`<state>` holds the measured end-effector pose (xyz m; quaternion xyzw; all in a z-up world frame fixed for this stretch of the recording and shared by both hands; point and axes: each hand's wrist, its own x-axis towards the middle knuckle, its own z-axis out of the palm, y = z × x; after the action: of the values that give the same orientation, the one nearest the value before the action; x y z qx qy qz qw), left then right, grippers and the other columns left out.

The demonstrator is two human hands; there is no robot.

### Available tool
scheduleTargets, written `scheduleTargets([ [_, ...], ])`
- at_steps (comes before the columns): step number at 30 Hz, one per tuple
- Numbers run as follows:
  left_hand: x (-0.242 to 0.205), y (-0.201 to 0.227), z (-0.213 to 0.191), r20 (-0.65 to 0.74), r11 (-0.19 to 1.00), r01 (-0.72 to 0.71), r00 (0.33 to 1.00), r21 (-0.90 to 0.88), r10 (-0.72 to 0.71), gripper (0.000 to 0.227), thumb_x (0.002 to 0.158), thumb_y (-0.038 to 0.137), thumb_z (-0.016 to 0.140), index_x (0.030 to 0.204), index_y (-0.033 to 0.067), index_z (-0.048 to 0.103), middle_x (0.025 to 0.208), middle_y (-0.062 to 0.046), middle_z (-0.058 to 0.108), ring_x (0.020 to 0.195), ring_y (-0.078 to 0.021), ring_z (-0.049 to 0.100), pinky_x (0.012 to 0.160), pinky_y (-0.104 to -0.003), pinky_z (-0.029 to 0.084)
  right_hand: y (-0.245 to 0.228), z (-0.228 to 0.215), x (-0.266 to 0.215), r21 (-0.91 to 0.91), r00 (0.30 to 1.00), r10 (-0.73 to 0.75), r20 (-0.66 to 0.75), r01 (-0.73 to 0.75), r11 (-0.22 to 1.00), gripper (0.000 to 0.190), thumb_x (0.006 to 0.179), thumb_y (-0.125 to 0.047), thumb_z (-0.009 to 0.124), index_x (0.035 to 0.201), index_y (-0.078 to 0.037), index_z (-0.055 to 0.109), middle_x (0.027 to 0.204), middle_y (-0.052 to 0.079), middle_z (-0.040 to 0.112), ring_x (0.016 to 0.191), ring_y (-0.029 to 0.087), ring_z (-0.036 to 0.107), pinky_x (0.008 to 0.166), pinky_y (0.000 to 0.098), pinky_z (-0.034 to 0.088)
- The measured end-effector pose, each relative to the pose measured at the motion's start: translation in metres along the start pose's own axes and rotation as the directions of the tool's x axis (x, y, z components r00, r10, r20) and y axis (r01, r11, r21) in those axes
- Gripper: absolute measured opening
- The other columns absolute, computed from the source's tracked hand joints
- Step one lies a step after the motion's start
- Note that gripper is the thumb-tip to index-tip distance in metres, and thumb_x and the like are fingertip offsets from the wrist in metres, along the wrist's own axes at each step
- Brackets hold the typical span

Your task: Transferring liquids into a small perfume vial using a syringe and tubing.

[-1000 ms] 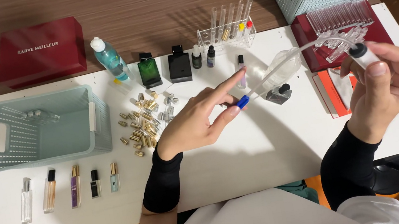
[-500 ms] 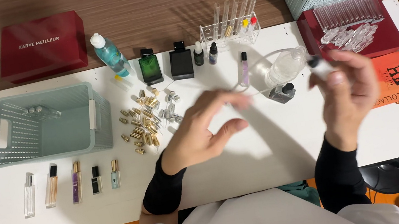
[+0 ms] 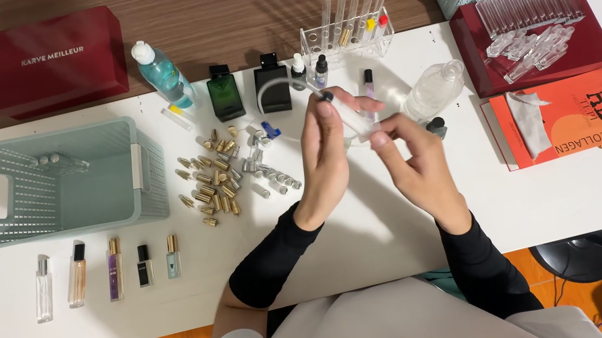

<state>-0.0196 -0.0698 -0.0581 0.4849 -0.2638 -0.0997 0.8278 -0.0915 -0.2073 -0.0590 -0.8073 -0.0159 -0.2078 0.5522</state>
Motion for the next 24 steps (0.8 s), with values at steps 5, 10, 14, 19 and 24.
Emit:
scheduleTargets([
  [5, 0.009, 0.005, 0.001, -0.026, 0.996, 0.064, 0.997, -0.069, -0.066, 0.044, 0.115, 0.042, 0.023, 0.124, 0.0059, 0.046, 0.110, -0.012, 0.069, 0.103, -0.0154, 0.063, 0.091, -0.031, 0.051, -0.014, 0.006, 0.007, -0.132, 0.992, 0.088, 0.089, -0.076, 0.988, 0.024, 0.106, -0.020, 0.058, 0.098, 0.000, 0.068, 0.080, 0.006, 0.068, 0.074, 0.014, 0.064, 0.069, 0.0277, 0.051],
  [10, 0.007, -0.004, -0.005, -0.078, 0.967, 0.138, 0.984, -0.215, -0.157, 0.047, 0.115, 0.048, 0.024, 0.112, 0.0070, 0.048, 0.086, -0.005, 0.061, 0.083, -0.0156, 0.058, 0.077, -0.031, 0.047, -0.011, 0.014, 0.003, -0.138, 0.996, 0.001, 0.084, 0.010, 0.990, 0.021, 0.104, -0.017, 0.062, 0.096, 0.001, 0.067, 0.083, 0.007, 0.067, 0.069, 0.013, 0.061, 0.058, 0.0279, 0.047],
  [14, 0.005, -0.003, -0.008, -0.105, 0.948, 0.074, 0.988, -0.310, -0.112, 0.046, 0.116, 0.049, 0.026, 0.108, 0.0085, 0.047, 0.078, -0.002, 0.050, 0.085, -0.0166, 0.056, 0.084, -0.032, 0.047, -0.011, 0.023, -0.003, -0.178, 0.997, -0.020, 0.073, 0.033, 0.983, 0.018, 0.101, -0.013, 0.065, 0.094, 0.003, 0.066, 0.077, 0.008, 0.060, 0.062, 0.014, 0.050, 0.052, 0.0292, 0.039],
  [19, 0.007, -0.004, -0.012, -0.123, 0.928, 0.024, 0.990, -0.372, -0.075, 0.045, 0.116, 0.048, 0.028, 0.105, 0.0082, 0.046, 0.074, -0.001, 0.043, 0.080, -0.0176, 0.049, 0.081, -0.032, 0.041, -0.006, 0.025, -0.014, -0.214, 0.997, -0.072, 0.034, 0.078, 0.974, 0.014, 0.098, -0.009, 0.068, 0.090, 0.003, 0.065, 0.069, 0.006, 0.051, 0.058, 0.015, 0.043, 0.051, 0.0303, 0.033],
  [24, 0.011, 0.001, -0.019, -0.129, 0.923, 0.009, 0.990, -0.385, -0.063, 0.045, 0.116, 0.048, 0.029, 0.104, 0.0083, 0.046, 0.073, -0.001, 0.042, 0.078, -0.0173, 0.046, 0.079, -0.031, 0.039, -0.005, 0.024, -0.025, -0.225, 0.995, -0.088, 0.039, 0.094, 0.970, 0.013, 0.097, -0.007, 0.068, 0.088, 0.002, 0.066, 0.069, 0.006, 0.052, 0.058, 0.015, 0.046, 0.052, 0.0297, 0.035],
])
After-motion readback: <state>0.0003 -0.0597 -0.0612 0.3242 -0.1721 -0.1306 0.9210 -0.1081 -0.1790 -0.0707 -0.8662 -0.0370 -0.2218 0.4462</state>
